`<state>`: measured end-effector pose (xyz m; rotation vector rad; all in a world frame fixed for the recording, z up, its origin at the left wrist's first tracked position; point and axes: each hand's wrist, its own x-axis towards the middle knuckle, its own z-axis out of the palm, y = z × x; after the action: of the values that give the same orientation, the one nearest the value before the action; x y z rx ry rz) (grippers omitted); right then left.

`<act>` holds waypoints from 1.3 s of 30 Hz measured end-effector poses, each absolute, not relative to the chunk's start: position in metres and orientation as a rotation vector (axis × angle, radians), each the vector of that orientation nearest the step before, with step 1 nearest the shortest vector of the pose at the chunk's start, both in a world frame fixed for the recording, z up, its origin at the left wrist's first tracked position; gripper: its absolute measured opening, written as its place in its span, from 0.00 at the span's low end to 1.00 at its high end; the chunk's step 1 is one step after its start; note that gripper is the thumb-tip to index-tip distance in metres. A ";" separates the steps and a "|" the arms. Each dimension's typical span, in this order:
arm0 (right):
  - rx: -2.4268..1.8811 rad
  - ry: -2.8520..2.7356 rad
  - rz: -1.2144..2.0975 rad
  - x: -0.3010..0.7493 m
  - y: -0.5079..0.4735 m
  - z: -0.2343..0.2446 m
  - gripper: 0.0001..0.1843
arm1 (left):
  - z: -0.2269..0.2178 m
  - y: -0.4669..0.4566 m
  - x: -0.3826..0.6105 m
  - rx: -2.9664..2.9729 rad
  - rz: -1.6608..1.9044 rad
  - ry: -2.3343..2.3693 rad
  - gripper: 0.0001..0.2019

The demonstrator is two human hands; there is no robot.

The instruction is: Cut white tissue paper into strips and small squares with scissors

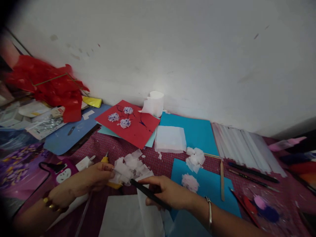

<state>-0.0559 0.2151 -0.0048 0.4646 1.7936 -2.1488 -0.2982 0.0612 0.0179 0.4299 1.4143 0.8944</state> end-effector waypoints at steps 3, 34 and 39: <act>0.535 1.720 -2.203 -0.056 0.215 -0.005 0.32 | 0.017 0.061 -0.299 0.479 0.853 1.406 0.14; 0.242 1.741 -2.357 -0.055 0.217 -0.005 0.35 | 0.022 0.070 -0.296 0.521 0.907 1.512 0.11; 0.412 1.807 -2.260 -0.059 0.214 -0.001 0.33 | 0.021 0.074 -0.296 0.545 0.898 1.519 0.11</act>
<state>-0.0591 0.2141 -0.0006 0.4115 1.8069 -2.2598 -0.2962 0.0737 0.0205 0.5453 1.5187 0.8981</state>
